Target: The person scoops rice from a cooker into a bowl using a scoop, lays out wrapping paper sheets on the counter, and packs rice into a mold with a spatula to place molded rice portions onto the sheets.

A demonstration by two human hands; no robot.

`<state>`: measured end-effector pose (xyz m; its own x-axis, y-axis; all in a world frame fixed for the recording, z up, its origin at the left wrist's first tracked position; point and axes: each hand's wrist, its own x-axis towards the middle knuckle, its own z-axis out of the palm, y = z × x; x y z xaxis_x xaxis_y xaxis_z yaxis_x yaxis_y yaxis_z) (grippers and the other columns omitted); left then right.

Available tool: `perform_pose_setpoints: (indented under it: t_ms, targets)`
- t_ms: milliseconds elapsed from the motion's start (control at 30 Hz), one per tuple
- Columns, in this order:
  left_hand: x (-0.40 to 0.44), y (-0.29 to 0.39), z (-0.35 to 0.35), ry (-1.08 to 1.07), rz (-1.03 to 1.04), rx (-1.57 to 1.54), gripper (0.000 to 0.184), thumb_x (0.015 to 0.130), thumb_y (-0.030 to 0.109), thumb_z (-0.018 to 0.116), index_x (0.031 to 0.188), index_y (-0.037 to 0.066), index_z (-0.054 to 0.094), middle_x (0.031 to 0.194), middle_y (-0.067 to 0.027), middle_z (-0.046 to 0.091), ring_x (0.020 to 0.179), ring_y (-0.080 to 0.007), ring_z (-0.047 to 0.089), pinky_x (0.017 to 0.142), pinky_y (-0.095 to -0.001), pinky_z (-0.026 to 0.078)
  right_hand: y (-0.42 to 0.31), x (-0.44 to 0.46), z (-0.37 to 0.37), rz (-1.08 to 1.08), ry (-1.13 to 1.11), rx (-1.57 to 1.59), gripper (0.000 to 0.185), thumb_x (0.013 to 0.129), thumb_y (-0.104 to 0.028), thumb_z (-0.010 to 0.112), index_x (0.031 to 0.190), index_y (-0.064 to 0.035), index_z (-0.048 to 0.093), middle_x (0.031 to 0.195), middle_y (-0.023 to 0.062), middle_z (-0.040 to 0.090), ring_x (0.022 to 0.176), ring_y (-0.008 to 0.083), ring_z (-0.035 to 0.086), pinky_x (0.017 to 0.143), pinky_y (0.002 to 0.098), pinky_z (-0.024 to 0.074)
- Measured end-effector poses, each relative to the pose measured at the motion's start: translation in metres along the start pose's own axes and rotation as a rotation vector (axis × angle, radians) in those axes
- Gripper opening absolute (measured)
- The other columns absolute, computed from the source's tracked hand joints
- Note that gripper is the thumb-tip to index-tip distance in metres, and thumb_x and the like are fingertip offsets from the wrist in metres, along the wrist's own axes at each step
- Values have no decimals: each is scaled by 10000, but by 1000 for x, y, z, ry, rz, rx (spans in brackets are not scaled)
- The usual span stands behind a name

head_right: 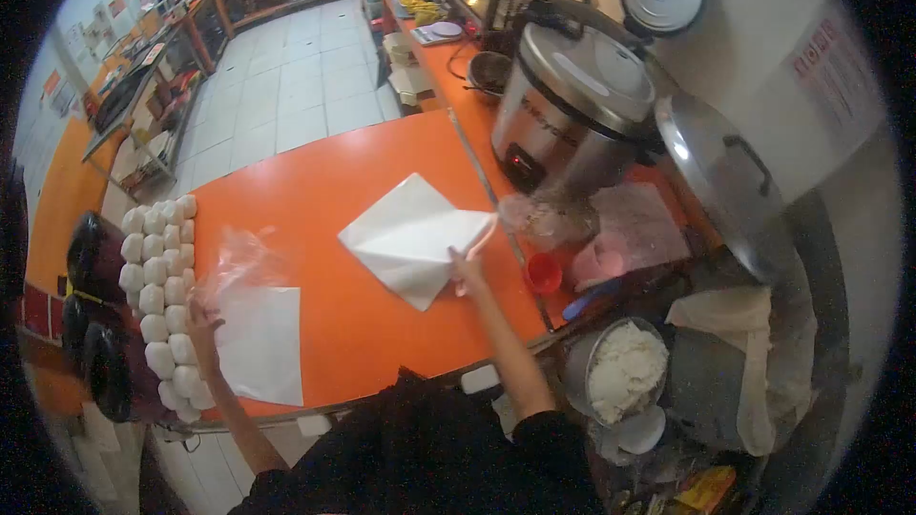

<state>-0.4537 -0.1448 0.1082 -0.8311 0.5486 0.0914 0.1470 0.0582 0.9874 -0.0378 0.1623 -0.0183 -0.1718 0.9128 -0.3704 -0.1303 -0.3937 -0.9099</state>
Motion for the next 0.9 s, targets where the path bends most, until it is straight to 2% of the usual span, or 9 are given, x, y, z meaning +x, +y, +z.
perform_pose_setpoints:
  t_ms: [133,200,300,400,633,700,767,833,900]
  targets:
    - [3,23,43,-118,17,-173,339,933,228,482,1179,-5,504,1079,-108,581,1007,-206,568,760,-353,564,22,-47,8,102,87,-453,357,797,-243,667,999,-13,482,668,74,582,505,174,564,426,330,442]
    - [-22,62,90,-338,94,-204,277,904,208,537,1066,-11,583,1034,-102,601,947,-189,591,691,-325,556,38,-75,8,-444,230,-560,446,792,-228,667,1112,0,455,843,115,632,728,212,627,633,357,504]
    - [-47,68,140,-807,27,-129,276,907,238,528,998,-11,601,1009,-92,603,870,-180,603,670,-304,531,-40,-162,23,-527,-112,-299,701,763,-315,705,1290,-13,356,1215,190,488,1090,248,521,942,386,384]
    - [-109,75,212,-1201,-53,-138,160,871,104,548,903,-35,620,850,-72,633,812,-168,629,633,-288,519,-90,-228,24,-883,-33,-528,808,759,-254,717,1373,-39,238,1122,152,542,1012,248,550,828,348,441]
    - [-173,100,271,-2180,-106,199,591,832,159,633,1333,69,333,1332,-119,403,1293,-262,314,999,-428,342,39,-315,-83,-183,298,-651,617,746,-303,690,1213,-5,419,983,188,600,891,331,601,766,413,470]
    - [-179,137,288,-2623,-231,-201,667,742,441,698,1241,83,435,1438,-209,219,1353,-318,188,1070,-513,174,87,-364,-122,220,416,-582,658,748,-312,678,1247,3,388,1097,230,563,942,362,588,806,427,460]
    - [-207,173,300,-2917,-223,-603,670,736,479,681,1230,90,449,1441,-211,211,1357,-323,171,1068,-528,144,168,-416,-154,-193,785,-761,637,743,-286,699,1229,-7,398,1000,166,615,734,248,634,619,363,505]
    - [-245,202,306,-3079,-114,-891,675,730,518,663,1219,97,463,1444,-213,204,1361,-327,154,1066,-542,113,163,-475,-164,436,736,18,644,747,-275,698,1253,-18,395,854,95,621,521,144,545,442,291,432]
    - [-287,225,307,-3145,77,-1054,684,724,556,646,1208,105,476,1447,-215,196,1365,-332,137,1065,-556,83,214,-517,-165,290,1001,478,489,758,-247,683,1152,-12,514,704,53,573,416,77,415,358,251,326]
